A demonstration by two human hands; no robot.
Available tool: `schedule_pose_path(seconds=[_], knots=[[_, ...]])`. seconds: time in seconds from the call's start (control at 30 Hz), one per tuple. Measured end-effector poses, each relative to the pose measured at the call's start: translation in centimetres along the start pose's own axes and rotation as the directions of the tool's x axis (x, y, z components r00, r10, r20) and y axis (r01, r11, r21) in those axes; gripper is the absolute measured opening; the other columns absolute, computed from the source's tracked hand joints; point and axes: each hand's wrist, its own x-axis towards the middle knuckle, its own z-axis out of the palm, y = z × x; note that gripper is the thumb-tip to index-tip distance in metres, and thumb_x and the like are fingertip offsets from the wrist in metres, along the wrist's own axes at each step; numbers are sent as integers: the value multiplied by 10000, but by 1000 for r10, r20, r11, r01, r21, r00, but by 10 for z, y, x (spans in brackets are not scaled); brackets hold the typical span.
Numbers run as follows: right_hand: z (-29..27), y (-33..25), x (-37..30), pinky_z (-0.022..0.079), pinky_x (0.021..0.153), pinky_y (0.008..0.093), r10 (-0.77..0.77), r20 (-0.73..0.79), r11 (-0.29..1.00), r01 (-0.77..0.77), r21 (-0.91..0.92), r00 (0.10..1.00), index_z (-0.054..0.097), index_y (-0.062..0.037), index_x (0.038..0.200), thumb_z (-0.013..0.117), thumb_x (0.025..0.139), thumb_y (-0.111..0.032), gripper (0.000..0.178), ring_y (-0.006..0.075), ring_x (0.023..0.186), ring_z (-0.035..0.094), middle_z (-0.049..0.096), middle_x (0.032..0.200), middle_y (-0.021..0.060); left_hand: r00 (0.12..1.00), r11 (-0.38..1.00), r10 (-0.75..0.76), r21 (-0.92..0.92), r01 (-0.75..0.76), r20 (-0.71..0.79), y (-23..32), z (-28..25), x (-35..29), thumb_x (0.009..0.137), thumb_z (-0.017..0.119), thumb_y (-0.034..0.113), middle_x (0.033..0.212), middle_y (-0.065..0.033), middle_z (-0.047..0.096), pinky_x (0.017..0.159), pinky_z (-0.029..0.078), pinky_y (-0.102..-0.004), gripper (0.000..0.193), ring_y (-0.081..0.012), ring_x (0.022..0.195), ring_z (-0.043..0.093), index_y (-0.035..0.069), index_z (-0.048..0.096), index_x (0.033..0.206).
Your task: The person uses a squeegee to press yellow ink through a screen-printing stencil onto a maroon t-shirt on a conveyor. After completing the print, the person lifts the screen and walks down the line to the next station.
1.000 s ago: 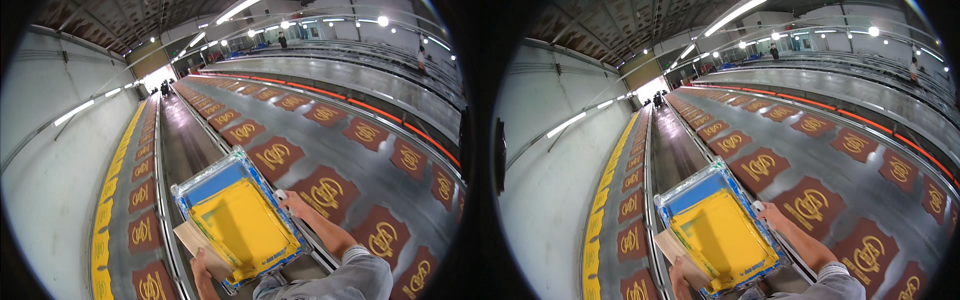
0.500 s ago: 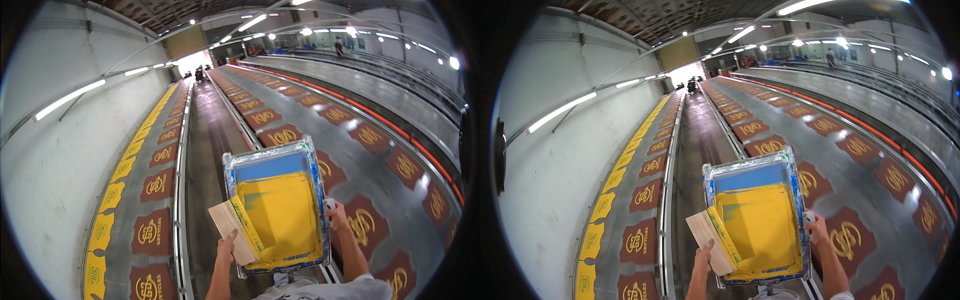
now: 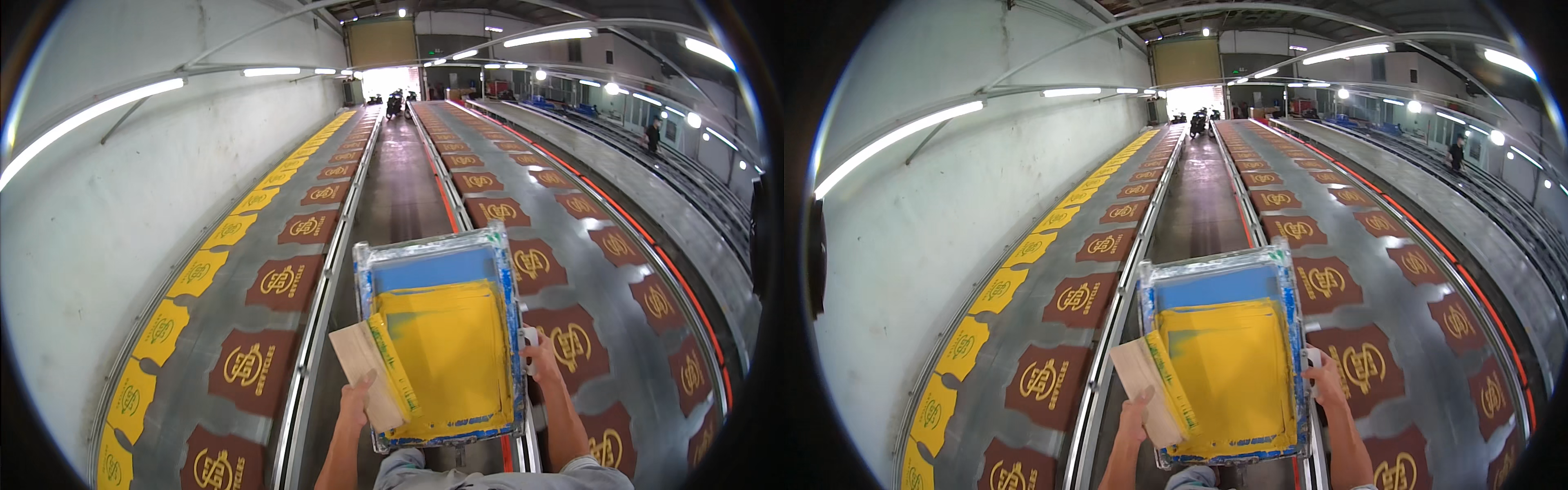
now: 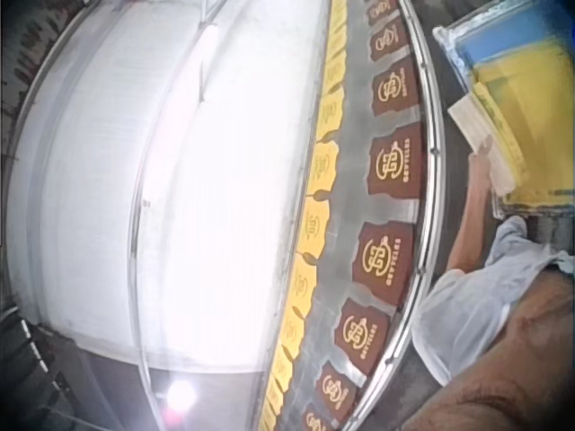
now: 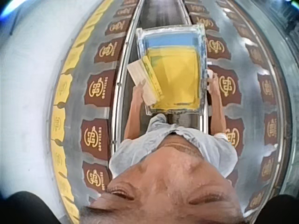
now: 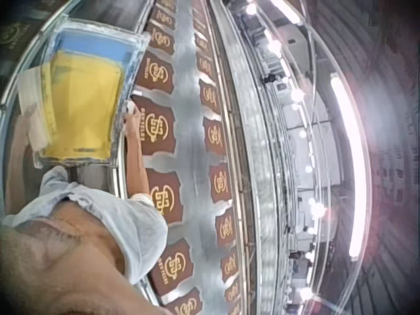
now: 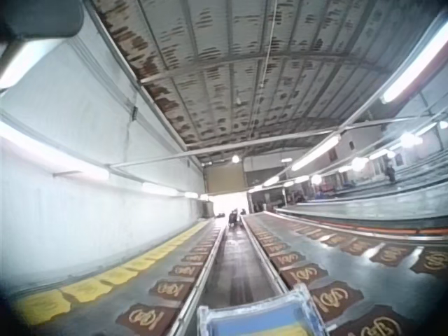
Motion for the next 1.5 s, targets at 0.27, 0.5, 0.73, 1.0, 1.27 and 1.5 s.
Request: schedule_pose_path(seconds=[0.27, 0.5, 0.73, 1.0, 1.27, 1.5], knots=[[-21, 42, 220, 506, 688, 276, -5, -311, 998, -13, -55, 950, 575, 45, 1303, 566, 590, 68, 713, 161, 756, 637, 673, 969, 60, 971, 966, -232, 127, 224, 57, 8, 105, 291, 926, 682, 225, 1119, -217, 684, 817, 581, -448, 461, -309, 960, 705, -124, 582, 1211], [32, 62, 483, 493, 644, 251, -83, -299, 997, 77, -32, 951, 609, 37, 1218, 603, 694, 66, 525, 114, 735, 630, 671, 905, 24, 970, 974, -221, 80, 213, 101, 10, 164, 562, 935, 647, 196, 1108, -218, 688, 823, 585, -436, 431, -321, 967, 705, -121, 581, 1219], [52, 84, 775, 418, 639, 293, -109, -198, 839, -16, -543, 974, 643, -31, 1099, 609, 899, -36, 203, 81, 727, 514, 583, 840, -16, 967, 951, -253, 178, 251, -15, 83, 237, 771, 935, 646, 228, 1126, -217, 683, 826, 585, -412, 455, -298, 967, 708, -132, 584, 1206], [67, 122, 1092, 450, 728, 294, -155, -184, 763, -1, -646, 971, 638, -10, 1100, 597, 918, -32, 188, 121, 816, 551, 613, 896, 4, 981, 976, -188, 120, 181, 47, 80, 323, 1089, 918, 682, 241, 1097, -176, 706, 804, 586, -394, 432, -257, 945, 717, -89, 623, 1191], [92, 122, 1330, 479, 718, 292, -69, -399, 918, -98, -384, 915, 624, 2, 1154, 559, 958, -25, 208, 137, 808, 615, 667, 964, 34, 908, 931, -356, 162, 326, 220, 126, 435, 1403, 888, 721, 273, 1132, -171, 698, 844, 557, -391, 490, -248, 947, 707, -86, 624, 1207], [110, 129, 1631, 455, 668, 296, -125, -400, 873, -91, -480, 908, 631, -22, 1130, 582, 951, -59, 189, 119, 787, 579, 645, 945, 20, 934, 936, -323, 198, 292, 151, 152, 524, 1655, 880, 722, 265, 1081, -174, 708, 828, 562, -388, 481, -252, 908, 714, -86, 624, 1193]])
